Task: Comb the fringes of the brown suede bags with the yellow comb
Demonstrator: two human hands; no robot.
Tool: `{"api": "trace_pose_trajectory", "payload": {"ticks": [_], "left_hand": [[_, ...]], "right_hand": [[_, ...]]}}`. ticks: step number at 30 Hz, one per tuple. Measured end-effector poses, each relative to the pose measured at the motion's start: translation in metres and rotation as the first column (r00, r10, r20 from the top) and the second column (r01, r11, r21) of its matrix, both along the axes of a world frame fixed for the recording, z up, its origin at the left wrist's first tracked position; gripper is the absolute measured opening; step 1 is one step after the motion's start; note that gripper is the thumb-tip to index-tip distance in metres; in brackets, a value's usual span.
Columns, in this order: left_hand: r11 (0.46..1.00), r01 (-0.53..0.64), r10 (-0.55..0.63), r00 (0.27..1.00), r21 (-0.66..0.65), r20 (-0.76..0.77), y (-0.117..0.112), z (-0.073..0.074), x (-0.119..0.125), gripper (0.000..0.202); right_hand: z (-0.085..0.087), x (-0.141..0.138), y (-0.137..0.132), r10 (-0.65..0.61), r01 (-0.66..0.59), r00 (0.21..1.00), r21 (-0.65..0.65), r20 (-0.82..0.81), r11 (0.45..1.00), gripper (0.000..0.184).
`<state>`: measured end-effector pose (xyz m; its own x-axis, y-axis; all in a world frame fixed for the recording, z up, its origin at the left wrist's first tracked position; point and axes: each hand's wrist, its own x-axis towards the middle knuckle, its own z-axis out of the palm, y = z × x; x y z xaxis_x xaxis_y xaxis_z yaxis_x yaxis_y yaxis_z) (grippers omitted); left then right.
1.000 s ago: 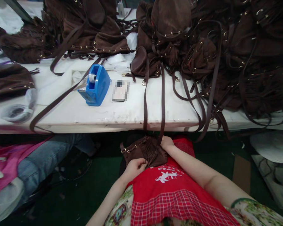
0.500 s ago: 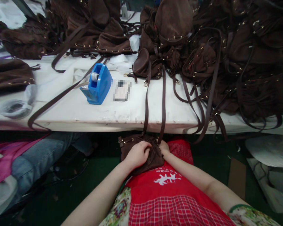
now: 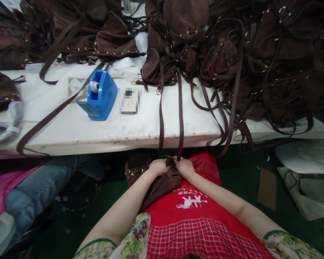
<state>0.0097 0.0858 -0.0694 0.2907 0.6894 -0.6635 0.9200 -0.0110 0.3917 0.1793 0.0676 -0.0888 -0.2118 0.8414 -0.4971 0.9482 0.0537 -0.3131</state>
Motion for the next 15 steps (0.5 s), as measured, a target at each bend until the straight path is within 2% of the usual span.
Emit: {"api": "trace_pose_trajectory", "payload": {"ticks": [4,7,13,15], "left_hand": [[0.999,-0.026,0.027,0.999,-0.033,0.026,-0.035,-0.002,-0.018,0.041],[0.996,-0.088,0.088,0.996,-0.009,0.004,-0.048,-0.003,-0.024,0.043],[0.987,-0.139,0.136,0.990,0.082,0.042,-0.052,-0.006,-0.028,0.037],[0.986,-0.150,0.147,0.988,0.069,0.046,-0.051,-0.008,-0.028,0.038]], "right_hand": [[0.011,0.001,-0.011,0.182,-0.184,0.980,-0.022,-0.079,0.983,0.038],[0.017,-0.001,-0.014,0.253,-0.256,0.960,-0.009,-0.116,0.967,0.040],[0.022,-0.011,-0.011,0.168,-0.184,0.975,-0.107,-0.144,0.977,0.037],[0.027,-0.011,-0.009,0.117,-0.124,0.987,-0.054,-0.112,0.991,0.037]]}}
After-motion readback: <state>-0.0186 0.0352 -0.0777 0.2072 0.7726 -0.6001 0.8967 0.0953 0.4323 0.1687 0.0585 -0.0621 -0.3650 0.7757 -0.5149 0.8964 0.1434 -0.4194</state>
